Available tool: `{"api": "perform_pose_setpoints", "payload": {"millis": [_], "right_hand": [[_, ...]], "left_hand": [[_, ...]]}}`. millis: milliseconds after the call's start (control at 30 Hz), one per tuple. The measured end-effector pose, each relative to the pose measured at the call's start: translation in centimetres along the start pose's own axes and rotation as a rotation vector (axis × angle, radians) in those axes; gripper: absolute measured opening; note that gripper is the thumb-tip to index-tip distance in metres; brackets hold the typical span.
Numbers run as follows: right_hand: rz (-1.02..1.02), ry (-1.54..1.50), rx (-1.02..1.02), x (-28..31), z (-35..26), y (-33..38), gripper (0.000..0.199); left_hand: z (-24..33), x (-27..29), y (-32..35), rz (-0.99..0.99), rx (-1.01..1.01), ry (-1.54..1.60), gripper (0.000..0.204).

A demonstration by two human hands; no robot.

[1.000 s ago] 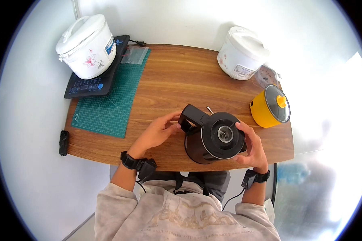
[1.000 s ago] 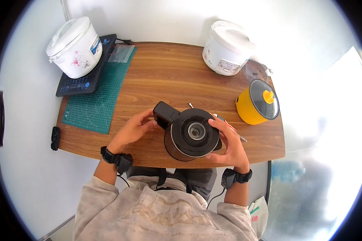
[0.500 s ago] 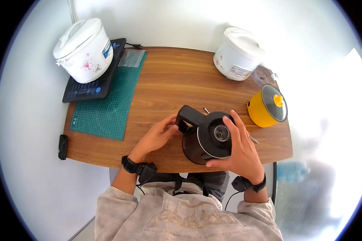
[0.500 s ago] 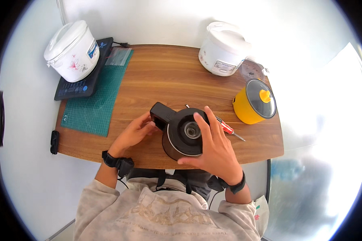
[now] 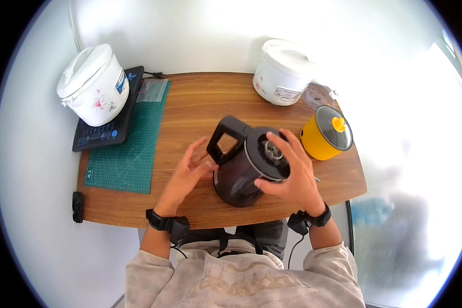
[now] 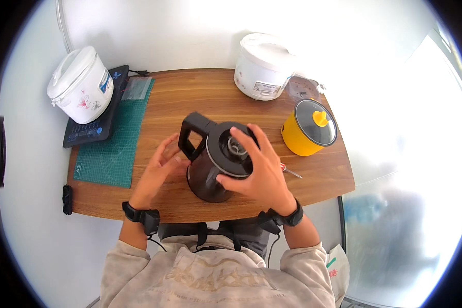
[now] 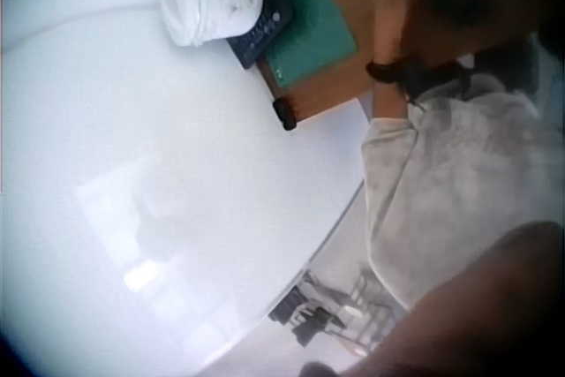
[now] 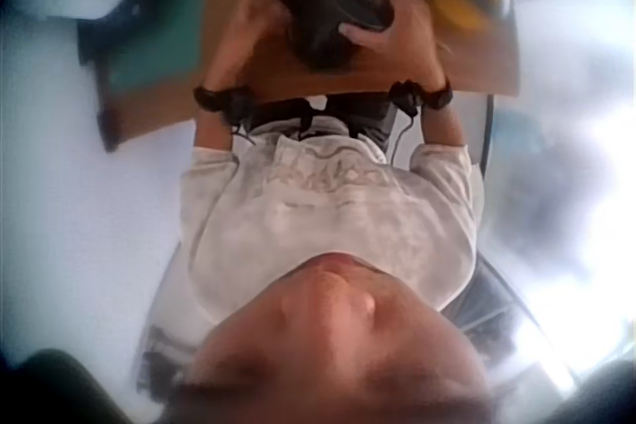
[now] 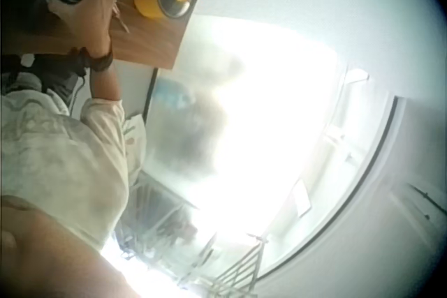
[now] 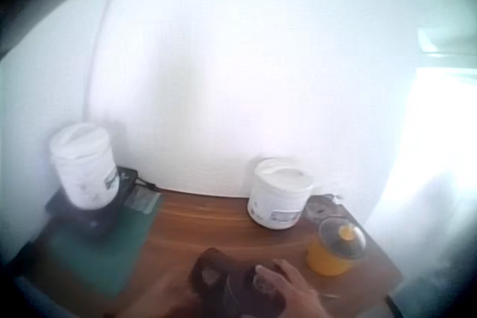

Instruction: The person disassembles a black electric kettle and a white rice cooker using a screwdriver. They remove the kettle's base and lid, then proceed to unscrew and separate the rice cooker's lid components.

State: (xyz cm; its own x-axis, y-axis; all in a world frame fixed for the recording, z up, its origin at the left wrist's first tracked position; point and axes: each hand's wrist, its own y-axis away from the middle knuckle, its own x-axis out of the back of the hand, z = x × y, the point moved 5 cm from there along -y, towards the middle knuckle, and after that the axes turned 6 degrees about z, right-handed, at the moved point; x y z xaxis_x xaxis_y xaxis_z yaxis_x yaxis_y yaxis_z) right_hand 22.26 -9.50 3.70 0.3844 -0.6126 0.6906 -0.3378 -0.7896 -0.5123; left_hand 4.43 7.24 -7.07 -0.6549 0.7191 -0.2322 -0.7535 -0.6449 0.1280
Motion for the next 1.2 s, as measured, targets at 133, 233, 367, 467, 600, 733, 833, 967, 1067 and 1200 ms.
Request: {"api": "perform_pose_setpoints", "payload": {"millis": [133,233,367,467,600,733,833,967,1067,1200], "right_hand": [[0.135,0.020,-0.027,1.9,0.8,-2.5,0.084],[0.239,0.137,-0.064,3.0,2.3,-4.6,0.080],[0.360,0.317,-0.151,3.4,5.8,-7.0,0.079],[0.395,0.387,-0.197,3.2,7.9,-8.2,0.079],[0.359,0.404,-0.175,2.7,9.5,-8.7,0.078],[0.289,0.359,-0.170,1.7,11.3,-9.0,0.078],[0.290,0.334,-0.174,0.9,12.4,-8.9,0.078],[0.291,0.321,-0.183,0.3,13.2,-8.5,0.077],[0.299,0.338,-0.192,0.2,13.7,-8.2,0.076],[0.276,0.372,-0.223,0.2,14.1,-8.5,0.075]], "left_hand": [[2.0,-0.3,-0.3,0.040,-0.095,-0.037,0.054],[1.8,-0.3,-0.5,-0.031,-0.081,-0.129,0.043],[0.3,-0.5,0.9,-0.174,-0.016,-0.167,0.029],[-0.2,-0.3,1.9,-0.213,0.010,-0.261,0.026],[-0.4,0.7,2.4,-0.188,0.010,-0.312,0.023],[-0.3,1.0,2.5,-0.173,0.020,-0.300,0.022],[-0.5,1.2,2.6,-0.178,0.038,-0.304,0.021],[-0.7,1.5,3.0,-0.172,0.061,-0.308,0.021],[-0.2,1.8,3.8,-0.145,0.058,-0.293,0.021],[0.0,2.8,4.6,-0.126,0.061,-0.325,0.022]]}}
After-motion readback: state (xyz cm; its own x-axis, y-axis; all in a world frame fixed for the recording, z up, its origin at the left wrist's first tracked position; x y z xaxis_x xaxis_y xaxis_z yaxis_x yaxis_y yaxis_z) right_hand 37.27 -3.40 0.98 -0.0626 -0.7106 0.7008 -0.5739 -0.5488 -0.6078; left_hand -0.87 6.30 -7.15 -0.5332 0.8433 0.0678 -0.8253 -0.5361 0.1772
